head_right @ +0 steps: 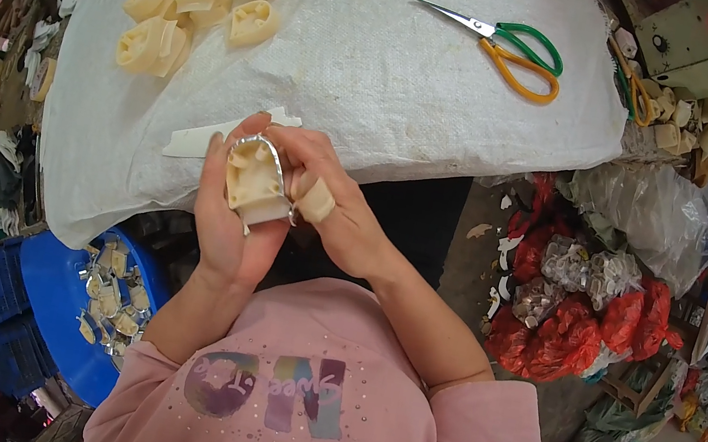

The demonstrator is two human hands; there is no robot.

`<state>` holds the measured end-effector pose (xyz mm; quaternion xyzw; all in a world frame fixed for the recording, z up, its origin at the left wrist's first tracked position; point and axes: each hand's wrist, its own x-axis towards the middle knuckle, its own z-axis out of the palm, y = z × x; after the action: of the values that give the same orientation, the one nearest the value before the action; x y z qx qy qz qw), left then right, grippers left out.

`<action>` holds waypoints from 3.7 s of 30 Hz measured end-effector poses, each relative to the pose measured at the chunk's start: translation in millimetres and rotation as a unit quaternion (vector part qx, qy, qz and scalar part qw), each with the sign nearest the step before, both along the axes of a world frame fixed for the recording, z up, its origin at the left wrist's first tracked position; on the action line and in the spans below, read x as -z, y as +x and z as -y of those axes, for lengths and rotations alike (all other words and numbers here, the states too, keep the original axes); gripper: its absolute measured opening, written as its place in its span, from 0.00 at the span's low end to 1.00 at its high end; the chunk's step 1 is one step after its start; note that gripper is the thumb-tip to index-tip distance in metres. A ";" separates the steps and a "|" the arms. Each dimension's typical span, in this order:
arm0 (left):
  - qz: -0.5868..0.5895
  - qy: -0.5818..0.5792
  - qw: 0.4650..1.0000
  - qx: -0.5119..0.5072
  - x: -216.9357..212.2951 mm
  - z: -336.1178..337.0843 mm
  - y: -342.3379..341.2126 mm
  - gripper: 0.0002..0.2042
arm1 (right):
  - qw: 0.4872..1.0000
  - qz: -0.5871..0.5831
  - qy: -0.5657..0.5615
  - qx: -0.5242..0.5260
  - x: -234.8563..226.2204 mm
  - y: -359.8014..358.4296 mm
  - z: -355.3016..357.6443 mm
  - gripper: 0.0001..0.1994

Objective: Cutting and assembling small shoe components and decorative elements.

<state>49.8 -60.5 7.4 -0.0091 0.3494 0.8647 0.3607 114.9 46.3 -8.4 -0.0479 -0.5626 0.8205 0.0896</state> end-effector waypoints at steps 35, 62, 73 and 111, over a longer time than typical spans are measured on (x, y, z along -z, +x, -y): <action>-0.586 -0.221 0.779 0.026 -5.0 23.7 -9.5 0.43 | 0.994 0.029 0.098 0.041 -31.3 -0.7 -9.1 0.15; -0.651 -0.271 0.709 0.026 -12.4 28.0 -23.2 0.29 | 0.924 -0.052 0.375 0.062 -16.2 -9.1 -19.7 0.07; -0.692 -0.336 0.620 -0.152 -3.0 10.3 -3.7 0.27 | 0.991 0.046 0.110 0.066 -8.0 -1.6 -6.2 0.12; -0.197 -0.055 0.958 0.200 9.4 35.7 -17.7 0.37 | 0.992 -0.029 0.122 0.023 -6.7 -1.6 -8.0 0.19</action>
<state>32.1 -96.2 -2.0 0.2116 0.4554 0.7391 0.4490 113.3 54.3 -1.6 -0.0257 -0.6548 0.7442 0.1295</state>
